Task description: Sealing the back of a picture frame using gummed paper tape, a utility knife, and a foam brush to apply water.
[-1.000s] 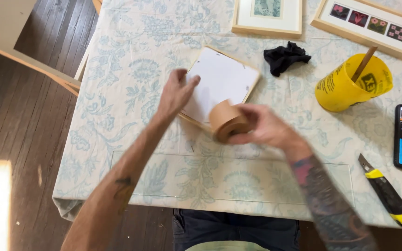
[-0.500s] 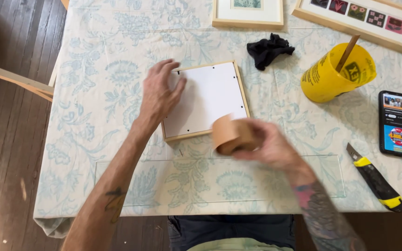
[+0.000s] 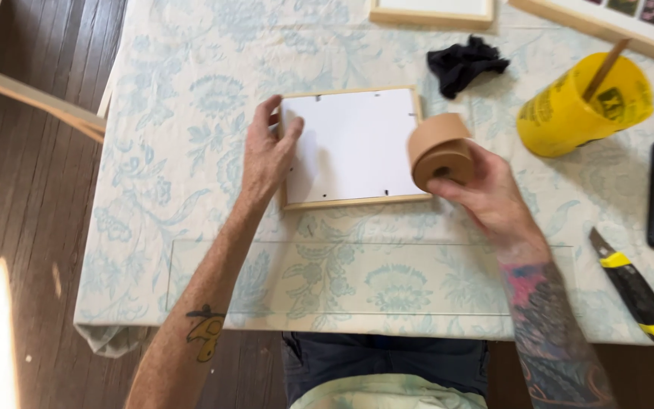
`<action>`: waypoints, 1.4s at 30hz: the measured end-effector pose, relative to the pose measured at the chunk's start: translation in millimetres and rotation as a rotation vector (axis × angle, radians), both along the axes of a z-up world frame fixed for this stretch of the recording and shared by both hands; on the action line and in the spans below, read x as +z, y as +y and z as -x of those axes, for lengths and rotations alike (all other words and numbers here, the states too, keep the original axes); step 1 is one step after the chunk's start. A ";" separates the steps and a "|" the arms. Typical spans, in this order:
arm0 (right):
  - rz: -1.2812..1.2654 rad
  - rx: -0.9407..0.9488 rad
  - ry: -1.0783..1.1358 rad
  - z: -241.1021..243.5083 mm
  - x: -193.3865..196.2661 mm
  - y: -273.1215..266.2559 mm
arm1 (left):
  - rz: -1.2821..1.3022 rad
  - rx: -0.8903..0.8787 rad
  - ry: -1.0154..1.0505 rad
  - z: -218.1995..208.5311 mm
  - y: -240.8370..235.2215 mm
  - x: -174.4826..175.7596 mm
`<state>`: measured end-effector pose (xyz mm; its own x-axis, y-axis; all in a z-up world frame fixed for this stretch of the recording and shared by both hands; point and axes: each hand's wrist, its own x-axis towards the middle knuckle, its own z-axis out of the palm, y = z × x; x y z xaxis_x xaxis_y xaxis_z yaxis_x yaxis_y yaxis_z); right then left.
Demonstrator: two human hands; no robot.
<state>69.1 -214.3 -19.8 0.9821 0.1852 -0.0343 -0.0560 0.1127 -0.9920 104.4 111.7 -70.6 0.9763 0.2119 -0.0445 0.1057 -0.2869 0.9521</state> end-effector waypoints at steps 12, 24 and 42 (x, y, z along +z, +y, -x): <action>0.299 -0.134 0.382 48.8 22.2 -15.0 | 0.034 -0.173 0.072 48.1 -4.8 16.2; 0.467 -0.068 0.310 41.1 27.5 -5.9 | 0.028 -0.057 0.078 89.3 -9.2 18.1; 0.959 0.414 -0.335 16.3 54.5 82.1 | -0.579 -0.201 -0.470 141.2 -7.7 24.4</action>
